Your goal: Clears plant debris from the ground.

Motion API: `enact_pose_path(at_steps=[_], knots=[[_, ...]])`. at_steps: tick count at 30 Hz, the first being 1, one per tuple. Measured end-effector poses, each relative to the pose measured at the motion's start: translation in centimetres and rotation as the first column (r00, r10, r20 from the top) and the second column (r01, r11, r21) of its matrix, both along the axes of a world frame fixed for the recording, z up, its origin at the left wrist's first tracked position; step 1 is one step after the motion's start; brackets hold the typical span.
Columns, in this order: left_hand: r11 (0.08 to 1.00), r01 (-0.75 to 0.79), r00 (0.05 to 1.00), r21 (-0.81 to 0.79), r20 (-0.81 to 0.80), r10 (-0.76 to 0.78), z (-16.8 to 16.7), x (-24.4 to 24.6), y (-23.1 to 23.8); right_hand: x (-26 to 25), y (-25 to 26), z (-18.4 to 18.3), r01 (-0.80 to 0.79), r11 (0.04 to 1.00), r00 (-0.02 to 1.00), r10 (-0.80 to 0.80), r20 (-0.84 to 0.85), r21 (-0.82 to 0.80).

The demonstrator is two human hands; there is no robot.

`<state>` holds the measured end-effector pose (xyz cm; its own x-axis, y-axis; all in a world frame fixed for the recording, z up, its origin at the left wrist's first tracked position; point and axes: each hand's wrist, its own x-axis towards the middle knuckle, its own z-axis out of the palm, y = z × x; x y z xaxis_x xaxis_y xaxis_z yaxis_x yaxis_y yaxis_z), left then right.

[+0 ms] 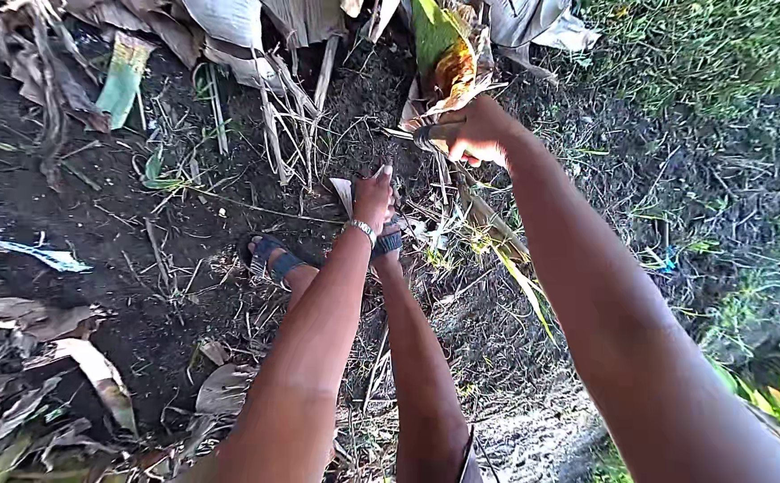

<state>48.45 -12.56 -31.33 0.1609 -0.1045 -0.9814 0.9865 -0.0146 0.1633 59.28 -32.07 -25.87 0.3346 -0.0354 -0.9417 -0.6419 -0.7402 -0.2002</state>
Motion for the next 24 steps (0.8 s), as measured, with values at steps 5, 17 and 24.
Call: enact_pose_path(at_steps=[5,17,24], knots=[[0.999,0.030,0.996,-0.016,0.087,-0.029,6.9,-4.9,5.7,-4.1,2.7,1.6,-0.170,0.979,0.985,0.171,0.007,-0.109],[0.906,-0.405,0.901,0.124,-0.117,0.419,19.9,-15.0,19.0,-10.8,11.3,7.0,-0.076,0.926,0.991,0.110,0.071,-0.371],[0.779,-0.625,0.777,-0.048,-0.134,0.615,22.6,-15.3,18.8,-12.7,16.3,8.5,-0.415,0.865,0.904,0.357,-0.238,-0.282]])
